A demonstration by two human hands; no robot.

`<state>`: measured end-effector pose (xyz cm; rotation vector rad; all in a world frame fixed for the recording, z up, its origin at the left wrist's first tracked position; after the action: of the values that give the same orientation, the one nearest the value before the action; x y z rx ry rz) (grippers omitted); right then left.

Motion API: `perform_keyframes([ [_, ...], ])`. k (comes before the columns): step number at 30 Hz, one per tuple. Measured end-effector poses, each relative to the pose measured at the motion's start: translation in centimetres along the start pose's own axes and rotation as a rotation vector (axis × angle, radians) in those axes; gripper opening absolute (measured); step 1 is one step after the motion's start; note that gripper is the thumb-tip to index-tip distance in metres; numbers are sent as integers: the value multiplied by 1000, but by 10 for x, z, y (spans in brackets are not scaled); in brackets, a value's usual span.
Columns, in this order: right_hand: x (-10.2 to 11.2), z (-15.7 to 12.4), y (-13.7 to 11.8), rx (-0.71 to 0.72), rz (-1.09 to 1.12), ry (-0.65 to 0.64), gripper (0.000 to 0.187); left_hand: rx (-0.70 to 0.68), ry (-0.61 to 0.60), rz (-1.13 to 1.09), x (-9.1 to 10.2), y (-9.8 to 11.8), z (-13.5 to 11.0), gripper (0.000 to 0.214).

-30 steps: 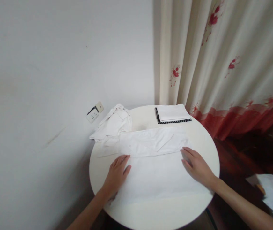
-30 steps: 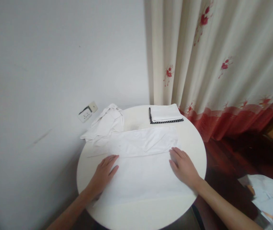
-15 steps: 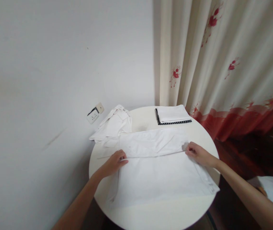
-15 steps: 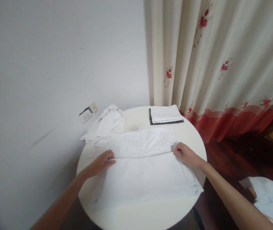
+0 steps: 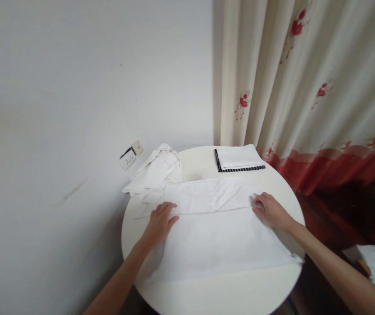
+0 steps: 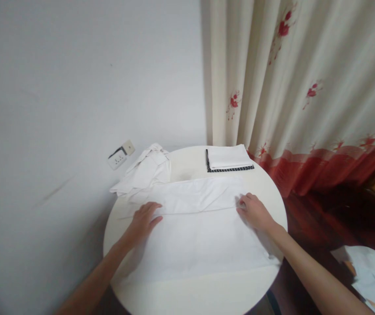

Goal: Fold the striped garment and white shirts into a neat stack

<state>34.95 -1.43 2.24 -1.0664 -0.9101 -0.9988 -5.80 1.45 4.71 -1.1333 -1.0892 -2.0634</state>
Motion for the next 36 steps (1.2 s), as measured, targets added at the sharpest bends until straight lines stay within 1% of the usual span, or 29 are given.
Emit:
perform_keyframes([
  [1, 6, 0, -8, 2, -46, 34, 21, -36, 21, 21, 1, 18, 0, 33],
  [2, 12, 0, -21, 11, -82, 71, 27, -86, 20, 30, -1, 39, 0, 39],
  [4, 17, -2, -60, 61, -115, 130, 38, -196, -69, 23, -21, 86, 0, 47],
  [6, 8, -7, -110, 169, -109, 129, 45, -267, -177, 35, -49, 124, -1, 53],
  [7, -2, -11, -136, 235, -106, 107, 48, -289, -221, 45, -63, 138, -2, 54],
  [9, -23, -20, -170, 300, -111, 61, 54, -305, -273, 72, -84, 152, -3, 57],
  [10, -33, -24, -179, 307, -115, 39, 57, -307, -283, 84, -91, 154, -4, 57],
  [11, -41, -27, -181, 296, -118, 19, 58, -307, -284, 94, -95, 153, -5, 57],
  [12, -47, -30, -178, 271, -122, 3, 59, -307, -279, 101, -96, 149, -6, 58],
  [14, -51, -33, -159, 194, -130, -13, 61, -307, -259, 109, -92, 139, -9, 59],
  [16, -47, -36, -134, 125, -146, -7, 65, -289, -233, 117, -83, 123, -14, 62],
  [18, -38, -41, -107, 67, -171, 14, 66, -254, -200, 132, -73, 103, -19, 62],
  [22, -25, -56, -60, -25, -220, 46, 65, -153, -125, 184, -52, 52, -35, 59],
  [25, -21, -63, -35, -52, -226, 41, 63, -78, -97, 207, -39, 16, -47, 60],
  [27, -18, -63, -25, -74, -206, 29, 61, -53, -116, 195, -33, 1, -53, 60],
  [28, -14, -61, -23, -96, -194, 36, 60, -41, -119, 190, -30, -2, -54, 60],
  [30, -2, -57, -26, -134, -173, 87, 58, -16, -82, 197, -23, 2, -52, 59],
  [31, 4, -55, -34, -135, -164, 122, 58, -10, -45, 202, -19, 11, -50, 58],
  [32, 8, -54, -47, -113, -153, 152, 58, -17, -13, 200, -17, 24, -48, 57],
  [34, 7, -53, -83, -12, -123, 168, 58, -74, 4, 163, -21, 60, -44, 54],
  [36, -5, -58, -119, 106, -95, 123, 60, -153, -57, 103, -36, 98, -43, 53],
])
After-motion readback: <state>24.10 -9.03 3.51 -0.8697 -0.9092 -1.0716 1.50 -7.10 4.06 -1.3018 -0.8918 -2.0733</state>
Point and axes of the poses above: each hand's wrist, its own z-axis towards the middle knuckle, its own x-axis out of the back of the hand, y = z × x, the point moved 10 cm from there along z, towards the middle knuckle, and after that the axes turned 8 degrees about -z, right-handed, at the moved point
